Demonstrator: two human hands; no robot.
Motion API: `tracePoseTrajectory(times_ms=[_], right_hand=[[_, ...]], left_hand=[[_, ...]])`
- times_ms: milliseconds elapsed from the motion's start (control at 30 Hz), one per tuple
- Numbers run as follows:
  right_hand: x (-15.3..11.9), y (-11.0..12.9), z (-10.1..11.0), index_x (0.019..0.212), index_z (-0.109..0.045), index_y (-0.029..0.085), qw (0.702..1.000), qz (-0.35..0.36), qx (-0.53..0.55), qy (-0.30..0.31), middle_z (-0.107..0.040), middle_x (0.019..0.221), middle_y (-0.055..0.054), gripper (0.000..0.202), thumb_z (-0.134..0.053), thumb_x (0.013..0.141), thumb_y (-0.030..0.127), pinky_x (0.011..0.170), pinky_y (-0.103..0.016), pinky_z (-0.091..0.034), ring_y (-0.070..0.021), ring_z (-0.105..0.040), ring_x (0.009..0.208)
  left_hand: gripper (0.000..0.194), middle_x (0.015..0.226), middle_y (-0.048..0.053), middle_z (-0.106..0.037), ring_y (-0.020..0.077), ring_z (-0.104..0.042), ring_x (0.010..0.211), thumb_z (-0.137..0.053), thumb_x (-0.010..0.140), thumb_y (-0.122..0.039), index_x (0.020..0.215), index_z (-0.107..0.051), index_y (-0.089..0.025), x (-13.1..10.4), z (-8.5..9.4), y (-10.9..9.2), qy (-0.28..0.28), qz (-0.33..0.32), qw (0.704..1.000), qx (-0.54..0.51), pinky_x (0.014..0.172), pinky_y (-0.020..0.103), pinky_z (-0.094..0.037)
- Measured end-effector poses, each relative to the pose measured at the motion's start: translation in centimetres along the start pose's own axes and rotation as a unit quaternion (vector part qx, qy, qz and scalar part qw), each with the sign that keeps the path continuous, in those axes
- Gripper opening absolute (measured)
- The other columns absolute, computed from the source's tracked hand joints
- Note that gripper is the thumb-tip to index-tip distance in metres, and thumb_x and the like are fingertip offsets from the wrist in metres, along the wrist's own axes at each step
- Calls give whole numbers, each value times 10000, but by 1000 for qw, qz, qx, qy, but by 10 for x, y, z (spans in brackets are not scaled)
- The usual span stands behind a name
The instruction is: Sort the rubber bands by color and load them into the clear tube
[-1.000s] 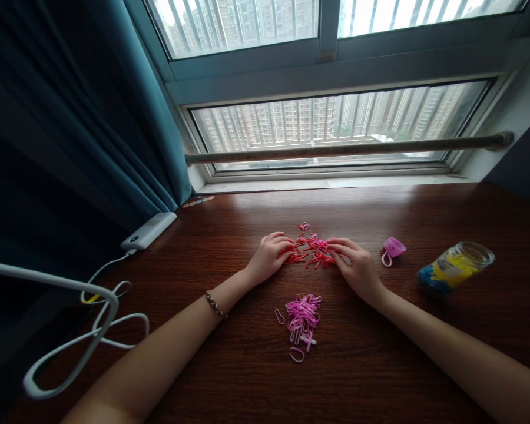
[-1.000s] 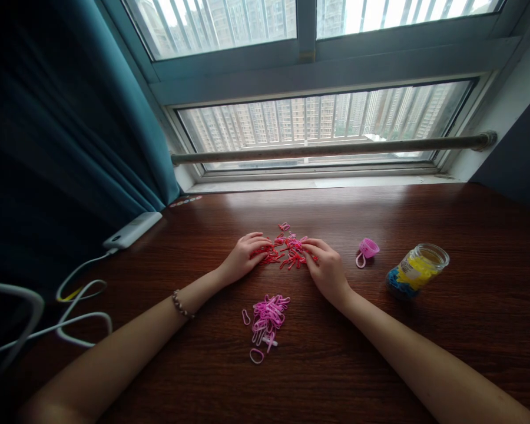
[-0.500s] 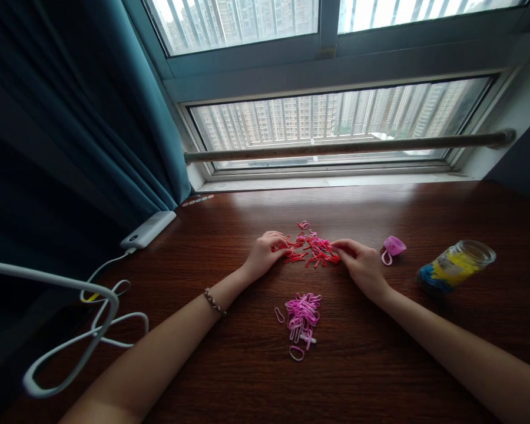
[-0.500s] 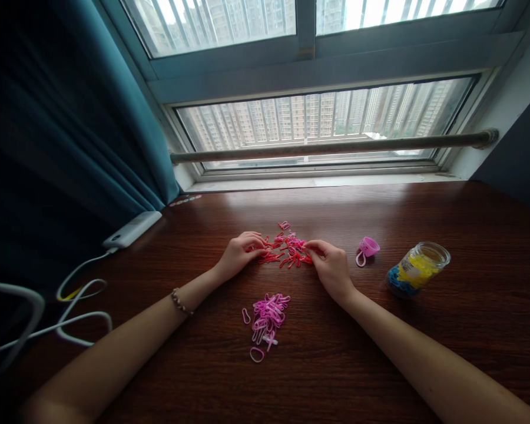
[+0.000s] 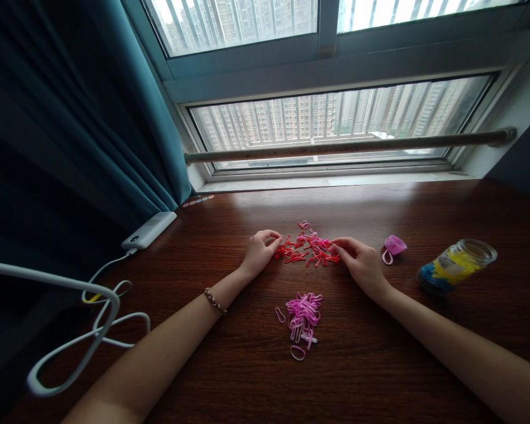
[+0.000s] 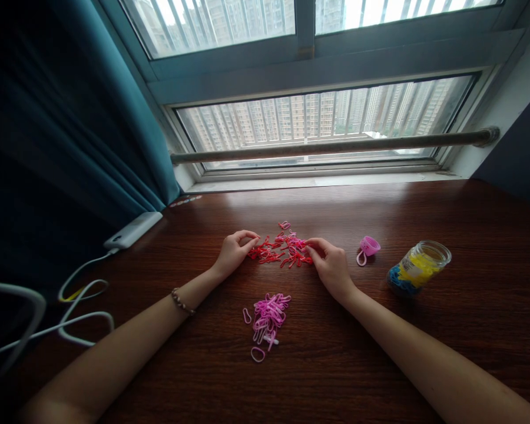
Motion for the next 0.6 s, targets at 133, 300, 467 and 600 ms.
tracePoseTrajectory(times_ms=[133,300,467,600], right_hand=[[0,0,-1,872,-648,174,1000,3,-5,3,-678,809,-49,204,-518,772,296,657,-286,-489,-176,-626,716],[0,-1,-2,863,-650,181,1000,6,-11,9,-676,803,-44,202,-514,772,301,655,-289,-488,-175,-619,702],[0,0,-1,854,-649,177,1000,3,-17,9,-674,785,-39,189,-521,771,288,646,-278,-480,-170,-615,688],[-1,1,-2,860,-649,180,1000,6,-19,11,-674,793,-39,194,-510,779,289,649,-281,-477,-171,-614,694]], left_hand=[[67,943,37,-626,203,-517,966,-582,716,-206,750,-640,-204,-2,-2,-20,26,-74,996,37,894,368,-363],[49,937,11,-622,230,-468,1002,-607,681,-207,706,-639,-234,-7,-13,-28,93,-86,986,111,924,432,-286],[33,921,17,-617,220,-477,980,-599,700,-225,695,-631,-222,-6,-15,-26,102,-83,985,113,913,415,-285],[39,890,18,-629,202,-503,935,-593,722,-220,717,-631,-214,-4,-15,-23,98,-82,988,85,895,392,-312]])
Point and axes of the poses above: each hand's wrist, its own x-axis towards the middle knuckle, its own z-axis out of the back of the hand, y = z × x, the point moved 7 cm from there along x, towards the middle knuckle
